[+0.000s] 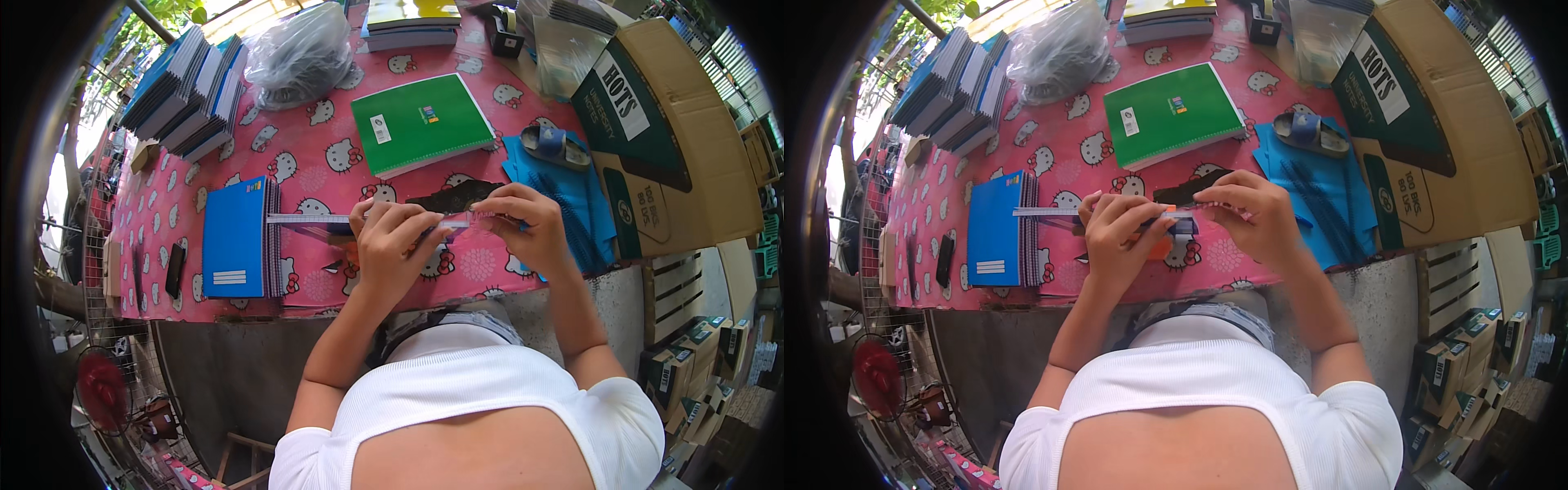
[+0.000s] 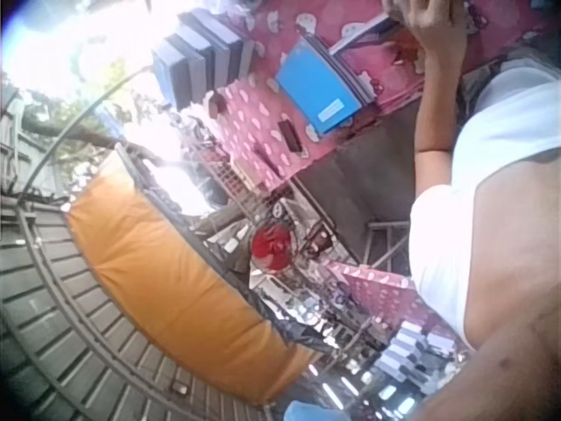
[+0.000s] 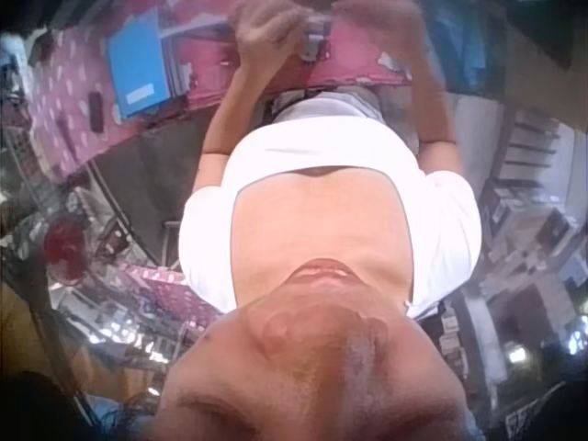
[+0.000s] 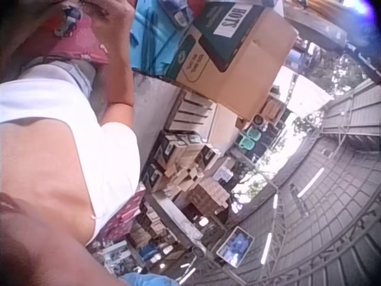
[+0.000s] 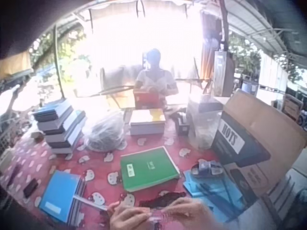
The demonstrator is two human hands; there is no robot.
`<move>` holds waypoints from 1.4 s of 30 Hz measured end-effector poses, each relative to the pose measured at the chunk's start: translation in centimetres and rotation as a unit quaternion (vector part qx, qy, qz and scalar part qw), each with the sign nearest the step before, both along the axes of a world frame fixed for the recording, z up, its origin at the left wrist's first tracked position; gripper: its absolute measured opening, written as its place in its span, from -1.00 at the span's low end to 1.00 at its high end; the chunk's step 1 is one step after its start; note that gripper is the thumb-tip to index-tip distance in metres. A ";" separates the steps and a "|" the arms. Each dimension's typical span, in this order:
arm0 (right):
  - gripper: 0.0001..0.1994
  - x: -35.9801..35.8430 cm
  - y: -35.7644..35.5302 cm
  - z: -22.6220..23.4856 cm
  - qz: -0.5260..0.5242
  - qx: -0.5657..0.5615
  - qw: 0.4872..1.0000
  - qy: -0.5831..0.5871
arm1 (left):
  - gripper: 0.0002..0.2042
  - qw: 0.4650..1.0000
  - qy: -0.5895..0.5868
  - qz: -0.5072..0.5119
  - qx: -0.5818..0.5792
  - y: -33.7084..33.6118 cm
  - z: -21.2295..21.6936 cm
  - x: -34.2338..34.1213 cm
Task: The person prepares spiral-bound notebooks by inserting plastic spiral coils into pre-punched holes of different colored notebooks and trimming the excess coil.
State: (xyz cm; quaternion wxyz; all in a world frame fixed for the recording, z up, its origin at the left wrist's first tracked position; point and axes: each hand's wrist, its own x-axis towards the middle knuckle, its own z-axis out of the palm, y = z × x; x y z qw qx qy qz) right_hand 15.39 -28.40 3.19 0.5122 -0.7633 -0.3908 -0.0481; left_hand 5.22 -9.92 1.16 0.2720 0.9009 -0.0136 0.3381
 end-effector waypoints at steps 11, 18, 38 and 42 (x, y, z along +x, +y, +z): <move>-0.81 0.6 0.2 1.1 0.279 -0.130 0.947 0.093 | -0.71 0.991 -0.090 -0.048 0.081 -0.1 -3.0 -4.0; -0.82 0.8 -0.1 1.0 0.279 -0.112 0.951 0.068 | -0.73 0.992 -0.087 -0.055 0.069 0.2 -1.8 -3.1; -0.81 -1.0 1.5 0.7 0.021 -0.089 0.986 -0.142 | -0.82 0.999 0.007 0.041 0.012 0.1 0.1 -0.1; -0.87 -1.4 1.8 1.0 0.030 -0.142 0.981 -0.131 | -0.80 0.999 0.000 0.041 0.023 0.0 -0.1 -0.3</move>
